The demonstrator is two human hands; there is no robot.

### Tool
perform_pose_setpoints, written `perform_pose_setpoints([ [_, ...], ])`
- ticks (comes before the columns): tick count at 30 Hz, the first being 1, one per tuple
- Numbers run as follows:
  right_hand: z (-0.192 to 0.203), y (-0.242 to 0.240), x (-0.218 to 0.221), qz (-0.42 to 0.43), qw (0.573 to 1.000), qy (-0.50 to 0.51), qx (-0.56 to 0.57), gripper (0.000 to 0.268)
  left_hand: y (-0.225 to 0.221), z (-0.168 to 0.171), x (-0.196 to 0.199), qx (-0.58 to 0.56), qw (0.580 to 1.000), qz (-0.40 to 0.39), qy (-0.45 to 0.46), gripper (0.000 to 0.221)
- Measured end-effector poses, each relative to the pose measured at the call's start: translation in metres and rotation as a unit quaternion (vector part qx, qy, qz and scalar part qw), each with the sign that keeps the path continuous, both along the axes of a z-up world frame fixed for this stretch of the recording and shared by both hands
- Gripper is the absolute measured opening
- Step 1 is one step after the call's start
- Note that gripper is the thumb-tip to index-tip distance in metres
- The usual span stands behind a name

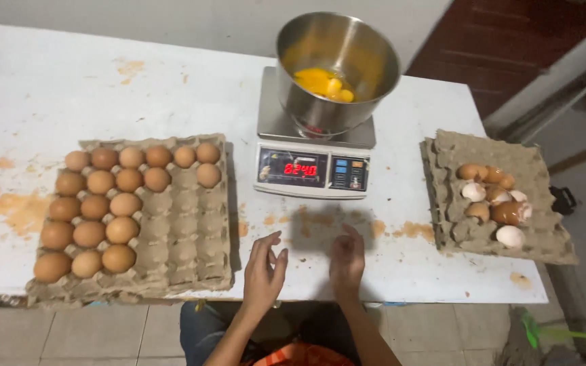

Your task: Cracking multiple eggs from a carton into a metal bowl placed on a digital scale.

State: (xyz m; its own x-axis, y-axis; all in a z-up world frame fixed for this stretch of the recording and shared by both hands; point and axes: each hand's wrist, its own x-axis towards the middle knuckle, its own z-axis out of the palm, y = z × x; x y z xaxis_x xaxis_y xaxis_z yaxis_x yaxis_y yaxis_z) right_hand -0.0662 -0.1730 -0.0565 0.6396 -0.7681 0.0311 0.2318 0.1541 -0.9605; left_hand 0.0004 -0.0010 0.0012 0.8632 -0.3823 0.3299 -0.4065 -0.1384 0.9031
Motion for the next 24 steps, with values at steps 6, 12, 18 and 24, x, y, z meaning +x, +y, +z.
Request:
perform_pose_setpoints([
  [6,0.043,0.010,0.001,0.020,0.970,0.098,-0.221,0.036,-0.004,0.008,-0.005,0.081,0.996,-0.007,-0.031,0.039],
  [12,0.050,0.012,0.003,0.060,0.975,0.086,-0.194,0.040,-0.004,0.008,-0.007,0.112,0.993,-0.003,-0.037,0.042],
  [18,0.044,0.011,0.003,0.063,0.974,0.074,-0.204,0.035,-0.006,0.008,-0.007,0.122,0.991,-0.006,-0.052,0.039],
  [24,0.085,0.003,0.022,0.039,0.979,0.201,-0.001,0.028,-0.005,0.007,-0.011,0.129,0.988,0.022,-0.083,0.031],
])
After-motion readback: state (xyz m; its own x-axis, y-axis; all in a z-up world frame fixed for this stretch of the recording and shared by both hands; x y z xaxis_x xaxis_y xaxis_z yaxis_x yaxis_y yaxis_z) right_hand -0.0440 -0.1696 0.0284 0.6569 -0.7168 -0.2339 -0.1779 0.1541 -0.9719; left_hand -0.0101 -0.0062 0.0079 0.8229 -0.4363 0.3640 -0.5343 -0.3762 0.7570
